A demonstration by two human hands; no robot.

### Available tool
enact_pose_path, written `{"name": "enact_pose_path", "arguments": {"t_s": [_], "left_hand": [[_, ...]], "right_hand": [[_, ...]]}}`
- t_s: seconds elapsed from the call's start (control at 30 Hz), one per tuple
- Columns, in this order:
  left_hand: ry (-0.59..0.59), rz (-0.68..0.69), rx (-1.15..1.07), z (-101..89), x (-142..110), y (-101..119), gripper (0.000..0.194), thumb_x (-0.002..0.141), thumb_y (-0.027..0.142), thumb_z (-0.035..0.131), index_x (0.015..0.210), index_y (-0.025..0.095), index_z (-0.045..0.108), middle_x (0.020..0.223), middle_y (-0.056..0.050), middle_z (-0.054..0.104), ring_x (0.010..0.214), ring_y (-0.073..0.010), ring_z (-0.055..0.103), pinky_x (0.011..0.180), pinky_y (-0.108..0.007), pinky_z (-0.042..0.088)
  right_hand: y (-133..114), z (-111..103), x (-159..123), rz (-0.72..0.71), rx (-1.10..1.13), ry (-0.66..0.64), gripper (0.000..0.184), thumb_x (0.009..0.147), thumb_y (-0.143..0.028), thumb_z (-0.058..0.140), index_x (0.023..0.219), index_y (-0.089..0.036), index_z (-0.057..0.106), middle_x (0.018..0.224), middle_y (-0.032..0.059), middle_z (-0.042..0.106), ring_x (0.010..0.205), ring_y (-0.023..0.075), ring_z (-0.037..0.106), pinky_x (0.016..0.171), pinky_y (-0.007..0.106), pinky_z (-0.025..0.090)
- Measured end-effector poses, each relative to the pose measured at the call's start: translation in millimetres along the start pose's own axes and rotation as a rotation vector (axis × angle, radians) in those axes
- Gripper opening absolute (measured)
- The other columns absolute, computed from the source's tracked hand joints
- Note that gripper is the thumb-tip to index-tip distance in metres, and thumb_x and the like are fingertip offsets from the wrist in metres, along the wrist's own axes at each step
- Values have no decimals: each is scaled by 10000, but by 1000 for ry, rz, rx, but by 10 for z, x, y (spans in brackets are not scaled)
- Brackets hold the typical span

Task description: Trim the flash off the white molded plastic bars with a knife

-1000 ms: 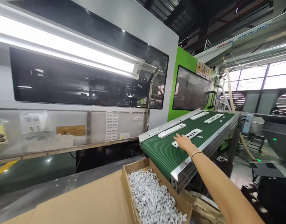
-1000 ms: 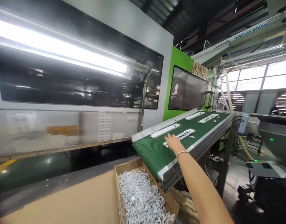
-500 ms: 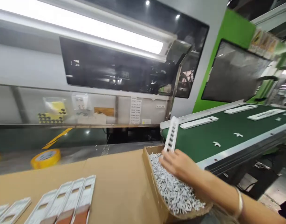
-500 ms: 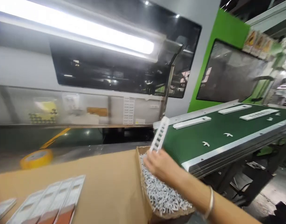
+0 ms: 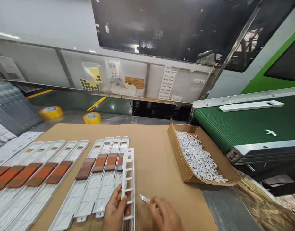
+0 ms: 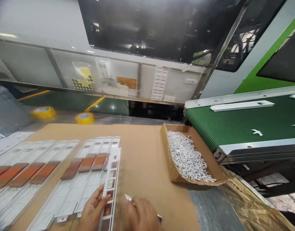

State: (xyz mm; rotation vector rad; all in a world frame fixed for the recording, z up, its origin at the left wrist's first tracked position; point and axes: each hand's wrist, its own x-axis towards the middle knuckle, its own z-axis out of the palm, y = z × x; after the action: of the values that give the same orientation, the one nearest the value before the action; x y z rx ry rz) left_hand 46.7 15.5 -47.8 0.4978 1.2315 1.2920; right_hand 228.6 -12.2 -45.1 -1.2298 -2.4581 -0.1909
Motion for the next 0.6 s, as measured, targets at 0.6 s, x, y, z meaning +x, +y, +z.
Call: {"name": "enact_pose_path", "arguments": {"t_s": [0.6], "left_hand": [[92, 854, 1361, -159, -249, -950, 914, 611, -99, 356, 1446, 214, 158, 1284, -163, 512, 1070, -270, 543, 848, -400, 463]], "right_hand": [[476, 151, -301, 563, 219, -72, 181, 968, -274, 334, 1098, -226, 449, 928, 23, 630, 833, 114, 643, 666, 172, 509]]}}
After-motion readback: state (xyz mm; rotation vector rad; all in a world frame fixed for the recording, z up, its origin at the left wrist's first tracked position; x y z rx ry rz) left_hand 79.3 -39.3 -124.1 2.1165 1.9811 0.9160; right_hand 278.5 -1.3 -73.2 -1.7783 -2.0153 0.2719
